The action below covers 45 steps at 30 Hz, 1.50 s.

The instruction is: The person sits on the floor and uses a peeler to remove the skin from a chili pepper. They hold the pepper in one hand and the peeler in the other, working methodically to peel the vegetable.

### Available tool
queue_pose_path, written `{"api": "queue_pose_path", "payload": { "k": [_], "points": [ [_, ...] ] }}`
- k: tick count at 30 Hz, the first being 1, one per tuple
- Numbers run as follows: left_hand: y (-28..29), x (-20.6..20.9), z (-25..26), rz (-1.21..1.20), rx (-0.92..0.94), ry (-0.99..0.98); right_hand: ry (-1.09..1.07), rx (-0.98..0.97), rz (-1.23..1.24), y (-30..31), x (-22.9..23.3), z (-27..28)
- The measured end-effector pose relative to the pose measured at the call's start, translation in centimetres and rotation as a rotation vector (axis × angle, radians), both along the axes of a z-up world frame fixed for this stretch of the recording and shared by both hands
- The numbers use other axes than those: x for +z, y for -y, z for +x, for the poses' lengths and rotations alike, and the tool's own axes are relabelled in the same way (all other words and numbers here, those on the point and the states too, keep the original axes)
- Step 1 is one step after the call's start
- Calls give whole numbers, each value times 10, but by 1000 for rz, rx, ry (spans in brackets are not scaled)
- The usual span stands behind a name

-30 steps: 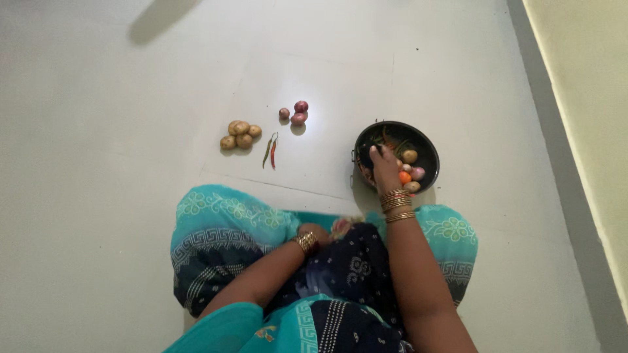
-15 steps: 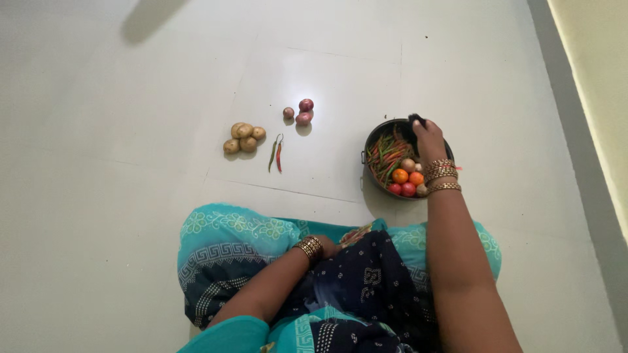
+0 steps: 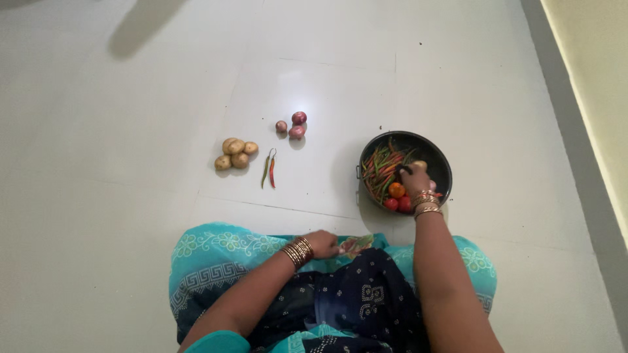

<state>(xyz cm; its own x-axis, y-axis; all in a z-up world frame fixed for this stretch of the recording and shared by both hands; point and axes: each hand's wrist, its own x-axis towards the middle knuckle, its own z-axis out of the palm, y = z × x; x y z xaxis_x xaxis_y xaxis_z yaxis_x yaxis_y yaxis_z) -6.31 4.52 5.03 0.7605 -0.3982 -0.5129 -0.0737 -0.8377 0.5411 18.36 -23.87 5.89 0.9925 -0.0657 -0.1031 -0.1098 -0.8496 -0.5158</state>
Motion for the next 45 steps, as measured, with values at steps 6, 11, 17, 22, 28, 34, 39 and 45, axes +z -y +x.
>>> {"api": "queue_pose_path", "payload": {
  "k": [6,11,17,22,28,34,39,45],
  "points": [
    [-60,35,50,-77,169,114,246,372,157,-37,-11,5],
    [-109,29,68,-183,312,203,89,448,-3,-62,-21,12],
    [-117,11,72,-552,705,12,45,443,-181,-73,-26,7],
    [-101,19,79,-613,641,132,-52,331,2,-75,6,1],
    [-84,61,64,-598,605,362,-43,363,382,-64,64,-7],
    [-61,125,51,-620,547,823,-557,281,883,-99,98,-69],
    [-63,124,43,-499,420,897,-794,476,1003,-136,108,-100],
    [-69,101,40,-508,506,784,-733,268,1054,-140,106,-102]
  ]
}}
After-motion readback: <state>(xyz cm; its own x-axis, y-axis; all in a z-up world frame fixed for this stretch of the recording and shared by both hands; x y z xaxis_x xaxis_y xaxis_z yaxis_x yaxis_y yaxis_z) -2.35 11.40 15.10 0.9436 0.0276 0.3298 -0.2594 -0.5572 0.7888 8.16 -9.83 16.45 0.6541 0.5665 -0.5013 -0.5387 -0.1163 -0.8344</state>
